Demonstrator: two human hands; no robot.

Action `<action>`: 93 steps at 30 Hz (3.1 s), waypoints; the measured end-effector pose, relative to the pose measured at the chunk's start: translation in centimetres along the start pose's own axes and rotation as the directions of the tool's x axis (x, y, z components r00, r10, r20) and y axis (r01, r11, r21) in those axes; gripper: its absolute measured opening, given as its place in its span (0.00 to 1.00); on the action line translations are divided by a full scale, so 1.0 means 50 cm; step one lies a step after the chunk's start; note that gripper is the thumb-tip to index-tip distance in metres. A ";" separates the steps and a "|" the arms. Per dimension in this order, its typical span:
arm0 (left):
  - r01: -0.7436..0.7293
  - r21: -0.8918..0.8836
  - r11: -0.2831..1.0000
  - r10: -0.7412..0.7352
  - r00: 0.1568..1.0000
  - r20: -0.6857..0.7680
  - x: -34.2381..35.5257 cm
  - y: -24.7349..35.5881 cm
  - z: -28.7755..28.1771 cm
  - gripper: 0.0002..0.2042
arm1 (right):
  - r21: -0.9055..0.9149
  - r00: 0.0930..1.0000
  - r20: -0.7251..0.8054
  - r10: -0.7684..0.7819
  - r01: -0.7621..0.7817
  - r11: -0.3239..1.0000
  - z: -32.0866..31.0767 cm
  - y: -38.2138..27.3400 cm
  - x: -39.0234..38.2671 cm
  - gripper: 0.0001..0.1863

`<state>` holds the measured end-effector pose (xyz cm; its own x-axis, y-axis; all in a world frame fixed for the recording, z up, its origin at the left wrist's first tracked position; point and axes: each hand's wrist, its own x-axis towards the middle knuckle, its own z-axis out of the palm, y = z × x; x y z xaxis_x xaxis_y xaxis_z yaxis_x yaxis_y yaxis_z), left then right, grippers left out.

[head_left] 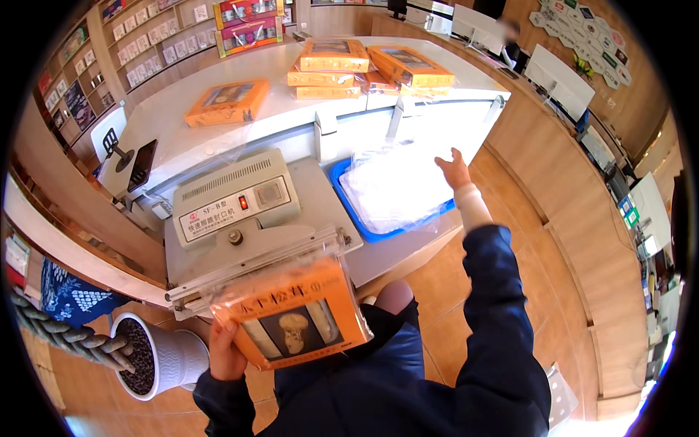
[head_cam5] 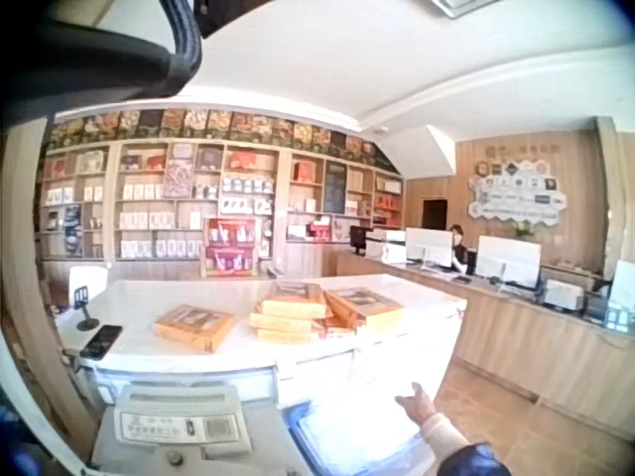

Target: The person places orange product boxes into clear plastic bags and seals them using a heat sealing machine. The person handles the boxes one by one, aligns the bag opening on the machine, and presses the seal. The sealed packages are then stacked on the counter.

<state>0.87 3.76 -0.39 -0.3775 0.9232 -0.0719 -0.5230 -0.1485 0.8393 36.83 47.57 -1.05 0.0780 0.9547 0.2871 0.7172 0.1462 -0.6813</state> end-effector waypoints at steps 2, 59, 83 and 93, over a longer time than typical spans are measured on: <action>-0.020 -0.048 0.999 0.020 1.000 -0.011 0.035 0.032 0.028 0.21 | 0.686 0.828 0.505 -0.244 -0.214 0.695 -0.036 -0.097 -0.089 0.31; -0.352 0.312 0.882 0.338 0.936 0.099 0.576 0.300 0.069 0.21 | 0.566 0.653 0.733 -0.189 -0.431 0.702 0.063 -0.169 -0.104 0.15; -0.223 0.924 -0.309 0.250 0.919 0.306 0.562 0.251 0.068 0.31 | -0.156 0.609 0.782 -0.133 0.397 0.905 0.404 0.133 -0.409 0.19; -0.277 0.800 -0.532 0.275 0.837 0.473 0.595 0.198 0.063 0.25 | 0.689 0.890 0.243 -0.385 0.121 0.715 -0.139 -0.032 -0.097 0.18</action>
<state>-13.12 30.88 7.45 -0.0988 0.8995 0.4256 0.9943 0.1069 0.0049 40.11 40.89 3.31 -0.3752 0.8567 0.3540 0.0454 0.3985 -0.9160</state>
